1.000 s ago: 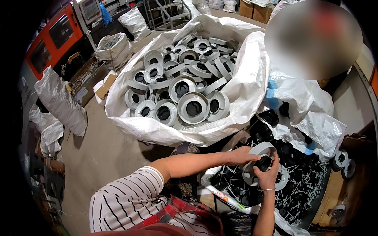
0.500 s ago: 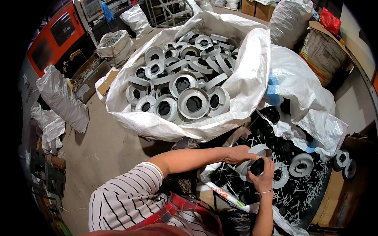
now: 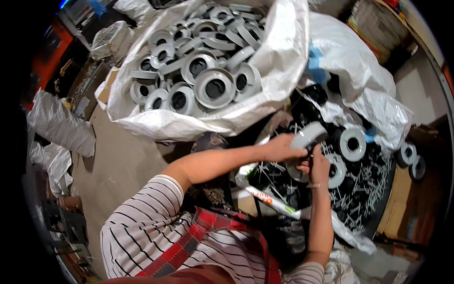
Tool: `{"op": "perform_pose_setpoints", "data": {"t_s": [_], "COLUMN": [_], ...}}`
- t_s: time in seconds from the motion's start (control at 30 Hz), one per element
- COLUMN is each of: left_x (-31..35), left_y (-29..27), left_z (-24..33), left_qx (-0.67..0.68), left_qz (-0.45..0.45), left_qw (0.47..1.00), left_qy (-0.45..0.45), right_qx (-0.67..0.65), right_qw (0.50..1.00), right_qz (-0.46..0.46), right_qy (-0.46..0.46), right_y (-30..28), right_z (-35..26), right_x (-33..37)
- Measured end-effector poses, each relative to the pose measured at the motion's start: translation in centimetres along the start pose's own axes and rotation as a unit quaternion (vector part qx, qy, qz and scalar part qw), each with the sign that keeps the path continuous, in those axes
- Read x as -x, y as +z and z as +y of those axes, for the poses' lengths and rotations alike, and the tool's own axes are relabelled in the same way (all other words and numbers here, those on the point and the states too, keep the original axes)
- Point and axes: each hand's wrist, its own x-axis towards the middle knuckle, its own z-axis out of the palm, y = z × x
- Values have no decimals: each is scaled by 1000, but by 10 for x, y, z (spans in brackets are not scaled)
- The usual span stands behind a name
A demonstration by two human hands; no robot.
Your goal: The person sits on the floor and repeatedly picks up white circular plastic frames and black circular inserts. They insert the black pieces into the white frames by hand and place the assembled units into a large white sack.
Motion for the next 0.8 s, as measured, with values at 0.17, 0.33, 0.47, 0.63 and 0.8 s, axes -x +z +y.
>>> {"op": "perform_pose_setpoints", "data": {"t_s": [0.17, 0.33, 0.47, 0.63, 0.8], "left_x": [3, 9, -9, 0, -5], "left_y": [-7, -28, -81, -73, -53], "left_z": [0, 28, 55, 39, 8], "left_qx": [94, -166, -295, -323, -82], "left_qz": [-18, 42, 444, 346, 190], "left_qw": [993, 977, 787, 812, 978], "left_qy": [-62, 129, 311, 340, 11], "right_qx": [178, -148, 394, 760, 721], "right_qw": [931, 975, 879, 638, 642], "right_qz": [3, -162, 131, -65, 16], "right_qy": [-319, 27, -234, -106, -260], "right_y": [18, -4, -28, -30, -17], "right_z": [5, -4, 5, 80, 67], "right_x": [7, -6, -32, -41, -38]}}
